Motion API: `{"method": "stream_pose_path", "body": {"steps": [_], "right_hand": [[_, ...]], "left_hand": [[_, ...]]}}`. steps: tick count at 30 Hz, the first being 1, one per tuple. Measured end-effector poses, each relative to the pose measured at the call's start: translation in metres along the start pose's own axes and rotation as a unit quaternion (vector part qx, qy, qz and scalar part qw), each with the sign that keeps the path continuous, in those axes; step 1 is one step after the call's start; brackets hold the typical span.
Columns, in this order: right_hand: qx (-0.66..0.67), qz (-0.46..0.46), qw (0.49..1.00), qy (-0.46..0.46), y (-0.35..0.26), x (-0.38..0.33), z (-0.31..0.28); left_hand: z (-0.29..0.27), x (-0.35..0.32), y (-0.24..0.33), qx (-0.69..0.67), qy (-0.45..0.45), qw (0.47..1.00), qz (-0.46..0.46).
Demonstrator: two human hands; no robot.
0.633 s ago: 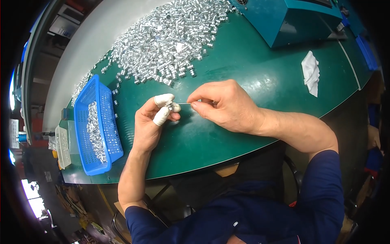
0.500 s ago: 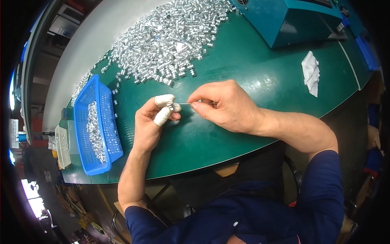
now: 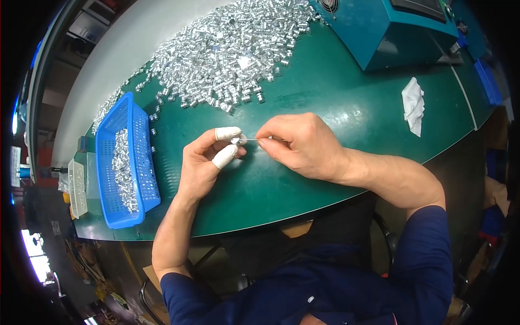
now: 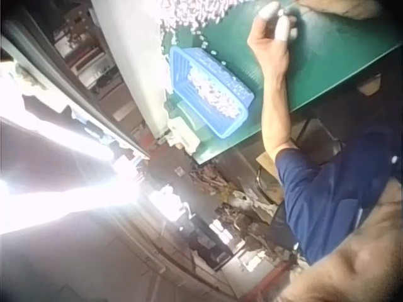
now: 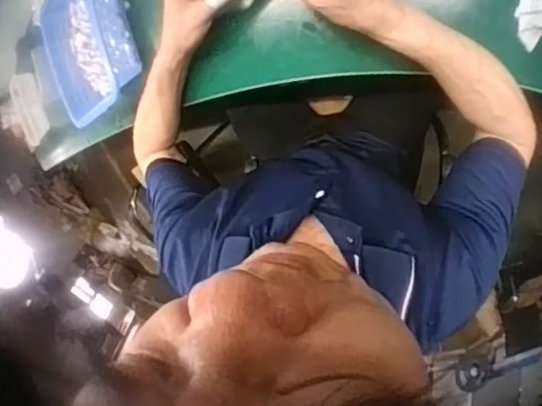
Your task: The recorder strings small metallic hardware components onto a thin wire at a factory workstation.
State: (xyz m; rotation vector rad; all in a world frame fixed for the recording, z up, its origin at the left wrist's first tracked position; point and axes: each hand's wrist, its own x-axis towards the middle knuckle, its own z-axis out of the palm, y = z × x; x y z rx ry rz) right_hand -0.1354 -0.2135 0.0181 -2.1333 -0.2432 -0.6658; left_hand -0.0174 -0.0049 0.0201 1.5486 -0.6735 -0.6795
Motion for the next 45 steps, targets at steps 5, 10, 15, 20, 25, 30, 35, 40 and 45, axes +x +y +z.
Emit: {"method": "stream_pose_path", "body": {"steps": [5, 10, 15, 20, 25, 30, 35, 40, 45], "right_hand": [[-0.016, -0.036, 0.999, -0.002, 0.004, -0.002, -0.001], [0.038, 0.019, 0.998, -0.043, -0.003, -0.004, -0.001], [0.325, 0.339, 0.875, -0.12, 0.002, -0.004, 0.004], [-0.032, -0.047, 0.996, -0.066, -0.003, -0.005, 0.0], [0.188, 0.256, 0.94, -0.125, -0.001, -0.005, 0.003], [0.255, 0.333, 0.9, -0.115, -0.001, -0.003, 0.005], [-0.064, -0.098, 0.989, -0.087, -0.01, 0.002, 0.001], [0.165, 0.194, 0.96, -0.116, -0.003, -0.004, 0.005], [0.318, 0.387, 0.853, -0.145, -0.005, -0.002, 0.006]], "left_hand": [[0.001, 0.0, 0.001, -0.003, 0.01, 0.998, -0.056], [0.001, -0.007, -0.002, 0.052, -0.015, 0.998, 0.026], [0.005, -0.006, -0.004, 0.139, -0.007, 0.982, 0.129], [0.003, -0.007, -0.004, -0.036, -0.032, 0.997, -0.059], [0.004, -0.01, -0.005, 0.009, -0.02, 1.0, -0.009], [0.006, -0.005, -0.002, 0.166, -0.033, 0.978, 0.12], [0.006, -0.01, 0.004, -0.011, -0.074, 0.996, -0.046], [0.01, -0.01, -0.001, 0.158, -0.044, 0.979, 0.123], [0.009, -0.01, -0.006, 0.205, -0.038, 0.962, 0.178]]}}
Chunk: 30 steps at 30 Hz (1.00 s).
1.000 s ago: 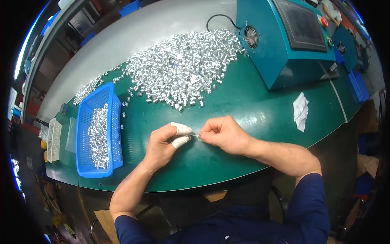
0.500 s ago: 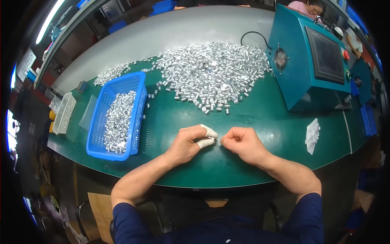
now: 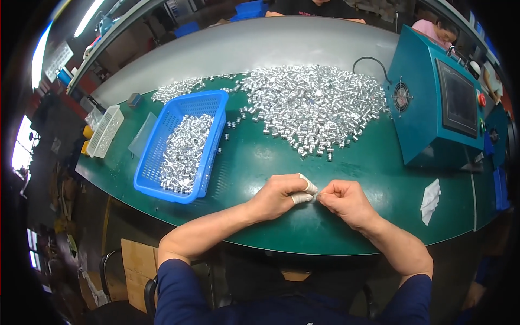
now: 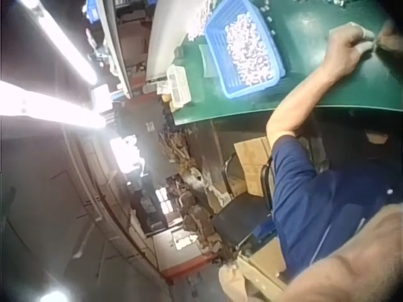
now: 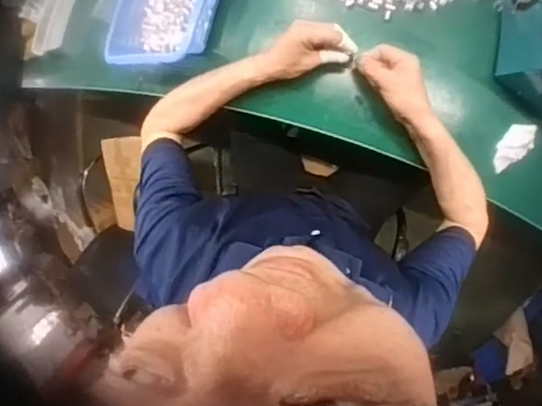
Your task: The recorder strings small metallic hardware components onto a thin wire at a factory workstation.
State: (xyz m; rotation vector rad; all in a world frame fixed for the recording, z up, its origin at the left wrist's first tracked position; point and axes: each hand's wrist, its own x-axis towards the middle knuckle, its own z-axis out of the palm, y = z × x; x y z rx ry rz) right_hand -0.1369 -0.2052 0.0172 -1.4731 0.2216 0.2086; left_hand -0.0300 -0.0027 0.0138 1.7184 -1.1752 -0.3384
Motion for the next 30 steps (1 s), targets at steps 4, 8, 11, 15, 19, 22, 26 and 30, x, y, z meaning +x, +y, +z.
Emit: {"method": "stream_pose_path", "body": {"steps": [4, 8, 11, 15, 19, 22, 26, 30], "right_hand": [[-0.258, -0.201, 0.943, 0.062, -0.004, -0.008, 0.008], [-0.31, -0.275, 0.907, 0.081, -0.005, -0.008, 0.009], [-0.276, -0.266, 0.919, 0.09, 0.001, -0.002, 0.009], [-0.322, -0.342, 0.877, 0.102, -0.008, 0.003, 0.004], [-0.387, -0.444, 0.798, 0.128, -0.015, 0.005, -0.007], [-0.397, -0.484, 0.768, 0.136, -0.013, 0.005, -0.019], [-0.372, -0.504, 0.773, 0.101, -0.006, 0.009, -0.029], [-0.061, -0.1, 0.993, 0.027, -0.009, 0.011, -0.018]], "left_hand": [[0.002, 0.0, 0.001, -0.043, 0.001, 0.998, -0.049], [0.004, 0.003, 0.005, -0.063, -0.016, 0.996, -0.056], [0.003, 0.005, 0.009, -0.055, 0.001, 0.995, -0.081], [-0.004, 0.006, -0.003, -0.179, 0.014, 0.964, -0.195], [-0.025, 0.005, -0.01, -0.266, 0.035, 0.933, -0.241], [-0.031, 0.008, -0.012, -0.279, 0.027, 0.926, -0.253], [-0.024, 0.011, 0.001, -0.265, 0.01, 0.932, -0.248], [-0.017, 0.0, 0.001, -0.071, 0.064, 0.984, -0.15]]}}
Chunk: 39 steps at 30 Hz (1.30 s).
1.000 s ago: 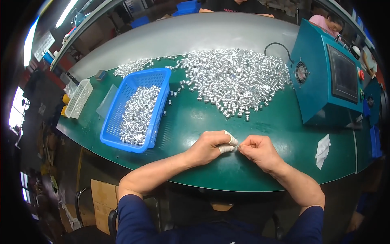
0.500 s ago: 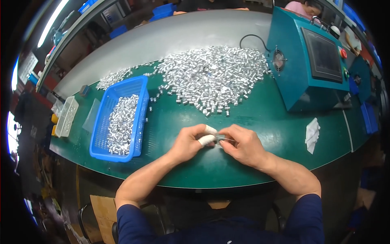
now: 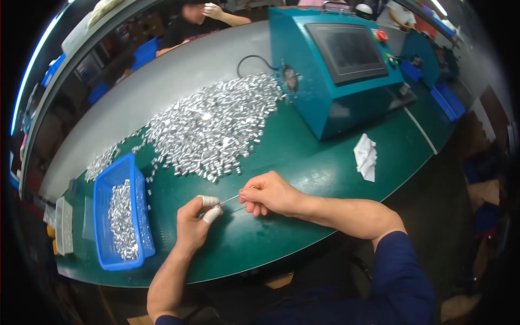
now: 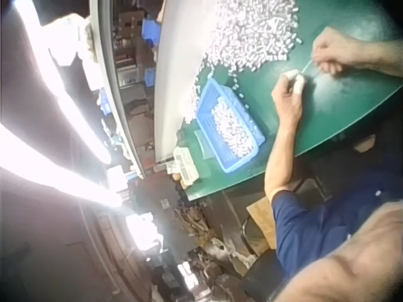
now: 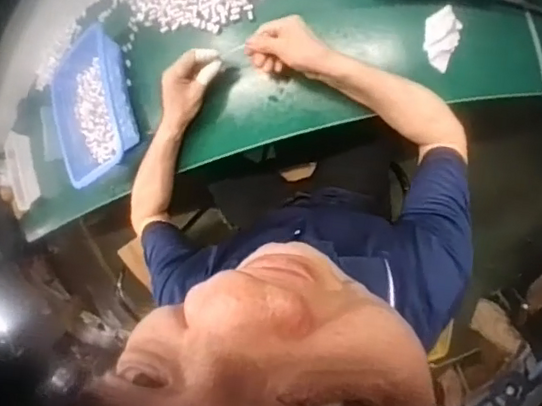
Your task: The recorder strings small metallic hardware components onto a thin wire at a factory workstation.
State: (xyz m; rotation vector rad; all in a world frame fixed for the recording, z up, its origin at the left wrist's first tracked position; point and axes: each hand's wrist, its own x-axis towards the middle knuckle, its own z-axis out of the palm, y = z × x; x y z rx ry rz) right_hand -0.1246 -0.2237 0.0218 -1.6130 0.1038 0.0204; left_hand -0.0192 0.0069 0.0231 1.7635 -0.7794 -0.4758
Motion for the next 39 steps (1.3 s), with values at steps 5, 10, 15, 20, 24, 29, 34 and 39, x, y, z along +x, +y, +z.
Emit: {"method": "stream_pose_path", "body": {"steps": [5, 10, 15, 20, 24, 29, 34, 39], "right_hand": [[0.15, 0.01, 0.988, 0.018, 0.005, -0.002, 0.001], [-0.18, -0.36, 0.91, 0.103, 0.007, 0.001, -0.015], [-0.239, -0.367, 0.895, 0.083, 0.0, 0.002, -0.017], [-0.128, -0.16, 0.978, 0.045, 0.002, 0.003, -0.014], [0.096, 0.118, 0.988, -0.024, 0.005, 0.01, -0.017], [-0.103, -0.211, 0.971, 0.044, 0.01, 0.005, -0.011], [-0.004, 0.032, 0.999, -0.022, -0.011, -0.006, -0.004], [0.117, 0.074, 0.99, -0.033, 0.002, 0.002, -0.003]], "left_hand": [[0.013, 0.006, 0.003, -0.076, 0.032, 0.997, -0.008], [-0.002, 0.011, -0.009, -0.173, 0.011, 0.981, -0.087], [-0.009, 0.007, -0.009, -0.22, 0.004, 0.971, -0.094], [0.004, 0.001, 0.001, -0.084, -0.015, 0.995, -0.044], [0.008, 0.001, 0.001, -0.015, -0.014, 1.0, 0.013], [-0.006, 0.01, -0.002, -0.175, 0.005, 0.978, -0.114], [0.003, 0.0, -0.001, -0.09, 0.022, 0.995, -0.037], [0.001, 0.001, -0.003, -0.063, 0.015, 0.998, -0.023]]}}
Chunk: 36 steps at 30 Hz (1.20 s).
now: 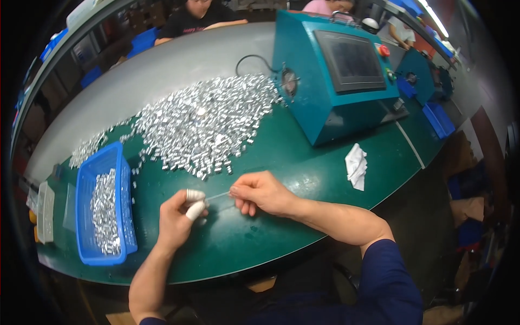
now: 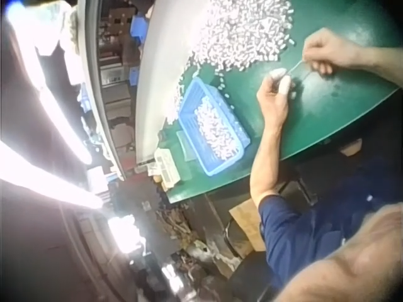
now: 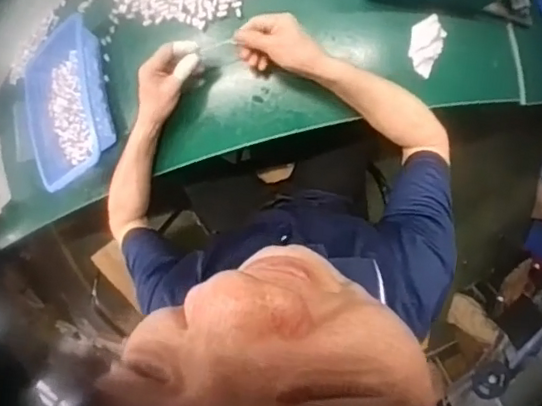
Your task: The recorder strings small metallic hardware components onto a thin wire at a factory workstation.
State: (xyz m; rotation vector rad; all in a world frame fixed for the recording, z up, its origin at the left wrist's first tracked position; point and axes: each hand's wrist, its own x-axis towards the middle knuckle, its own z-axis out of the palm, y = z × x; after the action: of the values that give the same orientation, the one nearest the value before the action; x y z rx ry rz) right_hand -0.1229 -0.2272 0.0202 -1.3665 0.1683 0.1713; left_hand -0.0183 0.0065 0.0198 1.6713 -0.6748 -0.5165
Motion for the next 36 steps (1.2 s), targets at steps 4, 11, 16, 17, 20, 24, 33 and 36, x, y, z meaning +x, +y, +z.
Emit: {"method": "stream_pose_path", "body": {"steps": [4, 11, 16, 17, 20, 24, 33, 36], "right_hand": [[-0.358, -0.389, 0.843, 0.094, -0.001, -0.002, -0.01], [-0.006, 0.048, 0.999, 0.003, -0.002, 0.01, -0.011], [-0.267, -0.284, 0.918, 0.081, 0.002, 0.003, -0.002], [-0.414, -0.423, 0.803, 0.076, 0.004, 0.004, -0.006], [-0.224, -0.192, 0.955, 0.032, -0.004, 0.002, -0.002], [-0.038, -0.007, 0.999, 0.004, -0.003, -0.001, 0.003], [-0.288, -0.269, 0.918, 0.047, -0.005, -0.002, -0.002], [-0.083, -0.004, 0.997, -0.008, -0.004, -0.002, -0.003]], "left_hand": [[-0.007, 0.014, -0.003, -0.09, -0.037, 0.993, -0.061], [0.001, 0.006, -0.001, 0.092, -0.026, 0.991, 0.088], [-0.004, 0.01, -0.002, -0.1, -0.022, 0.992, -0.074], [-0.004, 0.01, -0.002, -0.122, -0.028, 0.989, -0.083], [0.001, 0.005, -0.005, 0.005, -0.008, 1.0, 0.024], [0.005, 0.004, -0.005, 0.037, 0.013, 0.997, 0.071], [0.0, 0.006, 0.001, -0.068, -0.013, 0.996, -0.054], [0.005, 0.001, 0.0, -0.005, 0.004, 1.0, 0.01]]}}
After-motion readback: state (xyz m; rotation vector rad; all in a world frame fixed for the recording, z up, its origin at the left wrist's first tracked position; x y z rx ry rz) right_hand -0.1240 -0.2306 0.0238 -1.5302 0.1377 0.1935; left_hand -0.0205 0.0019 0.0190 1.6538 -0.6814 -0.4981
